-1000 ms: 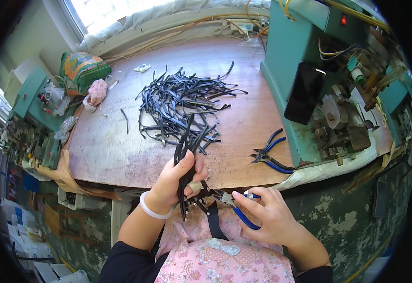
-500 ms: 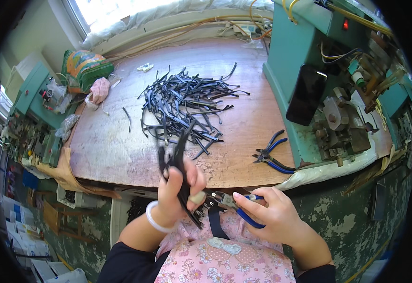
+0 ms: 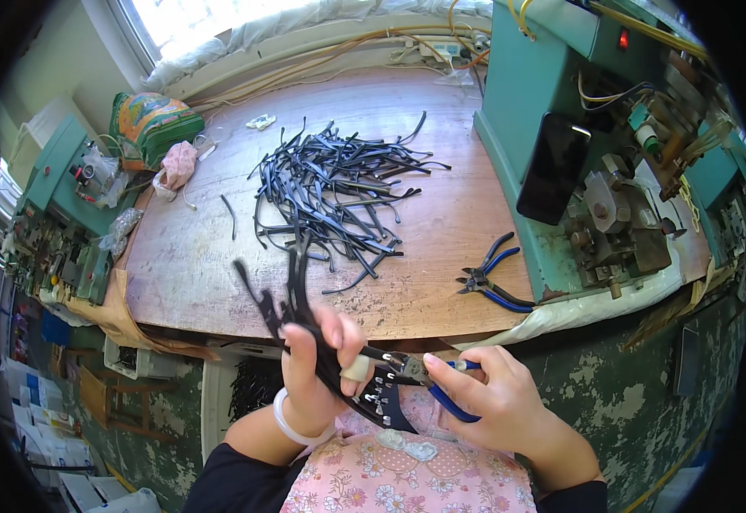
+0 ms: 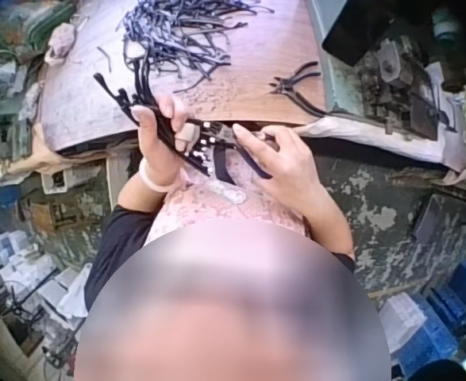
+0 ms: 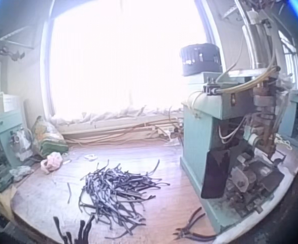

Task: The person repeatedly picks up black cables from a pile on a wooden table and uses pliers to cut off the ends. The cut pieces are dropped back onto the table. The person continues this process throughout the clip.

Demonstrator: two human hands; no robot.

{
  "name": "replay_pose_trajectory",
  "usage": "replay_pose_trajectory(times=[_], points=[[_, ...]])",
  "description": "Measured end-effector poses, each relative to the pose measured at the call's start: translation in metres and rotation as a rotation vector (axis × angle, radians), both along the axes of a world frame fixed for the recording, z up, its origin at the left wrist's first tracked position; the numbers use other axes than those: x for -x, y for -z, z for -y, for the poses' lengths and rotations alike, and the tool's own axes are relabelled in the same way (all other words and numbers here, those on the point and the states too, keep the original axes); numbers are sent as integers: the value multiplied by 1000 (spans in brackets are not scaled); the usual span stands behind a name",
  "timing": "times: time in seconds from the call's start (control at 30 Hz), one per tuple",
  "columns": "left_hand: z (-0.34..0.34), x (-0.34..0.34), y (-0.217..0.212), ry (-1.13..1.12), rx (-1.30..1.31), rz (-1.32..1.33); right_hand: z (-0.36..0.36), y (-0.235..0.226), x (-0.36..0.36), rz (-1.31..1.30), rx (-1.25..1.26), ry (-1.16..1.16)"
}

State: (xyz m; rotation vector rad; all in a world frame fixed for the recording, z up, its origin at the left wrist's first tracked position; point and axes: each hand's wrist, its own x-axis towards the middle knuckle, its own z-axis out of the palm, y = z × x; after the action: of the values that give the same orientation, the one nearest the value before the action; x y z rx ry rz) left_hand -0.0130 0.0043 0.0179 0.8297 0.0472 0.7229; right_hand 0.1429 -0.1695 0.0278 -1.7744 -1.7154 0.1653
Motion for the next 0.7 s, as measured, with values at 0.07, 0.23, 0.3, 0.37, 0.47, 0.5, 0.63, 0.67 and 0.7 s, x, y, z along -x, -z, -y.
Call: replay_pose_trajectory(times=[0.07,0.23,0.3,0.37,0.47,0.5,0.63,0.67,0.7], points=[[-5,-3,-1,80,115,22,2,0,-1,-103,5,-21],[-9,-6,-6,101,320,6,1,-5,4,-489,-228,-27],[-9,-6,-5,104,296,-23,-6,1,6,-202,-149,-16],[-18,7,5,138,102,-125,-17,13,4,33,-48,-43],[-50,61,24,127,-310,-496,-15,28,3,-88,4,-51],[-55,86,27,110,-410,-689,-14,32,3,-137,24,-60],[-53,184,85,-39,-760,-1425,-14,36,2,-179,36,-89],[-58,208,103,49,-1203,-1630,-14,35,1,-195,34,-93],[-53,227,117,77,-1351,-1873,-15,37,0,-204,36,-119]])
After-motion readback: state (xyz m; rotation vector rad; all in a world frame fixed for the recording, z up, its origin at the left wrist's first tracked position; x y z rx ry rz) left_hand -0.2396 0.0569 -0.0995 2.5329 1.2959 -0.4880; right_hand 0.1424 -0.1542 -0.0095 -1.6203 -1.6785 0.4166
